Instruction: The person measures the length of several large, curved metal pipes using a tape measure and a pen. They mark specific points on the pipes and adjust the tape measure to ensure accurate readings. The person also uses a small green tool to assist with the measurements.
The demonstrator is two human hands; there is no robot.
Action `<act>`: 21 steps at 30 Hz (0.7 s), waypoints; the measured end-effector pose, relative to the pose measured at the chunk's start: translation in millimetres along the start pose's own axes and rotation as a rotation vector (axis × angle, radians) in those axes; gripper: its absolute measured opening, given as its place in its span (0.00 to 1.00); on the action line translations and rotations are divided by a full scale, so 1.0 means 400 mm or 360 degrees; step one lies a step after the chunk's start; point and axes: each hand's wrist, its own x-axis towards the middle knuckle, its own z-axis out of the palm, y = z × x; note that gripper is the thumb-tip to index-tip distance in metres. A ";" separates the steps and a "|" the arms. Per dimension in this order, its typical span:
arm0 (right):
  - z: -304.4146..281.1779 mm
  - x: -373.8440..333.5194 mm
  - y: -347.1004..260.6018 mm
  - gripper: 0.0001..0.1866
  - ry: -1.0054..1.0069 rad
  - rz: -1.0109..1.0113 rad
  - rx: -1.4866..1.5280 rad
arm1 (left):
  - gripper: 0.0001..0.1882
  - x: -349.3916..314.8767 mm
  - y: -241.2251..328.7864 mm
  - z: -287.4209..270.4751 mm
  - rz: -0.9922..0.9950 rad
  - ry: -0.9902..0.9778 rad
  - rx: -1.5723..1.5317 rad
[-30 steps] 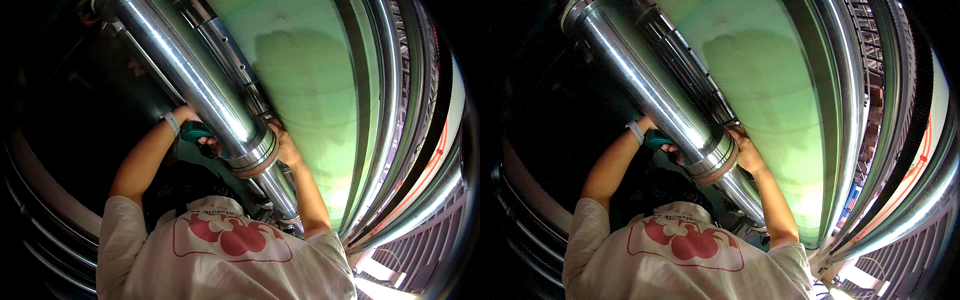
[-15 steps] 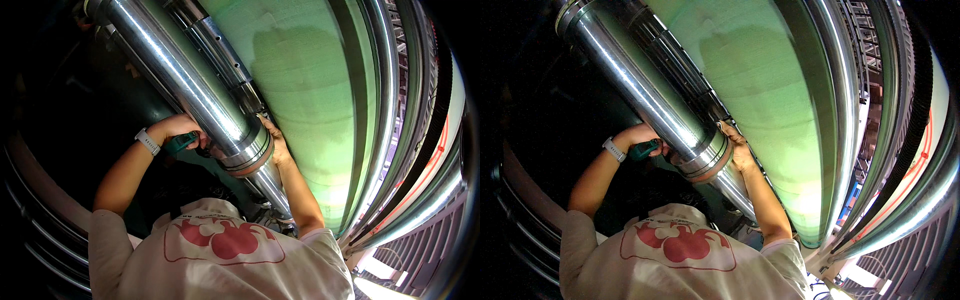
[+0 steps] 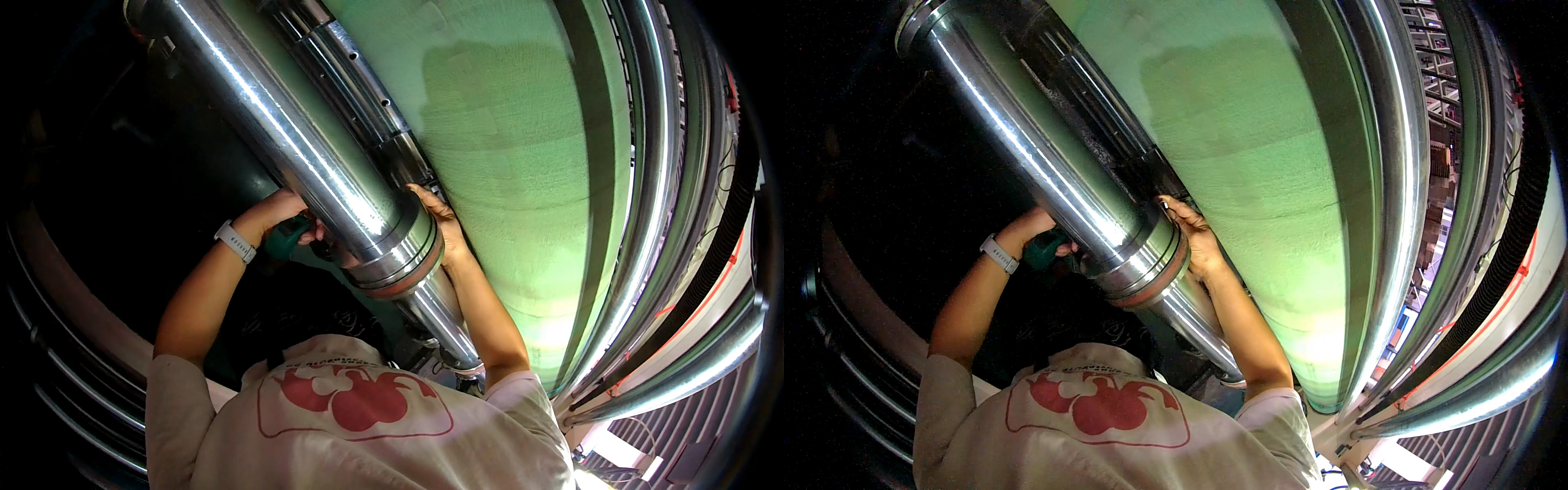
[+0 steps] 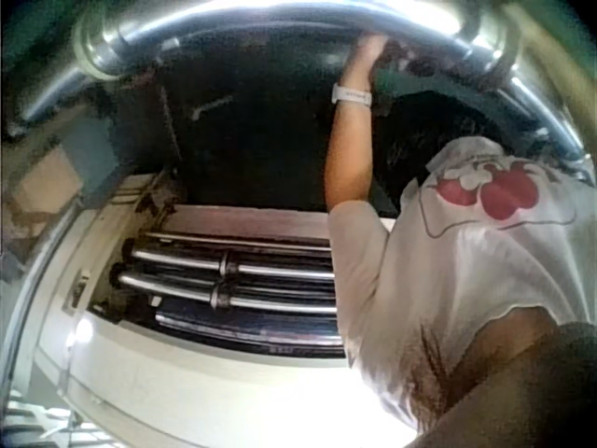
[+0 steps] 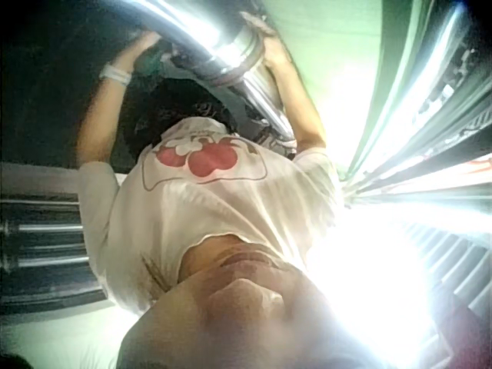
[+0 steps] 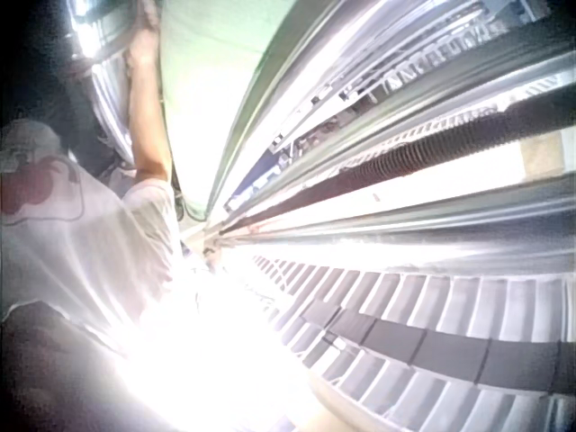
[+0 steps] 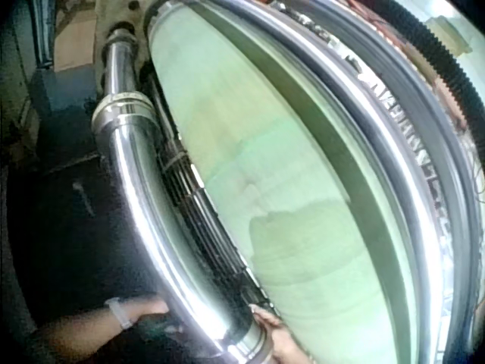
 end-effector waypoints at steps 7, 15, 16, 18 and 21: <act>0.009 0.025 -0.003 0.12 -0.0153 -0.0146 -0.0222 | 0.16 -0.009 0.007 -0.001 0.0029 -0.0040 0.0027; -0.019 0.040 0.023 0.11 -0.0303 -0.0264 -0.0324 | 0.16 -0.008 0.000 -0.012 0.0077 -0.0071 0.0098; -0.010 0.035 0.009 0.11 -0.0298 -0.0227 -0.0360 | 0.16 -0.008 0.000 -0.012 0.0096 -0.0077 0.0123; -0.003 0.027 -0.008 0.12 -0.0296 -0.0117 -0.0429 | 0.16 -0.008 0.004 -0.011 0.0133 -0.0093 0.0174; -0.004 0.003 -0.029 0.17 -0.0078 0.0065 -0.0646 | 0.16 -0.011 0.014 -0.008 0.0155 -0.0106 0.0292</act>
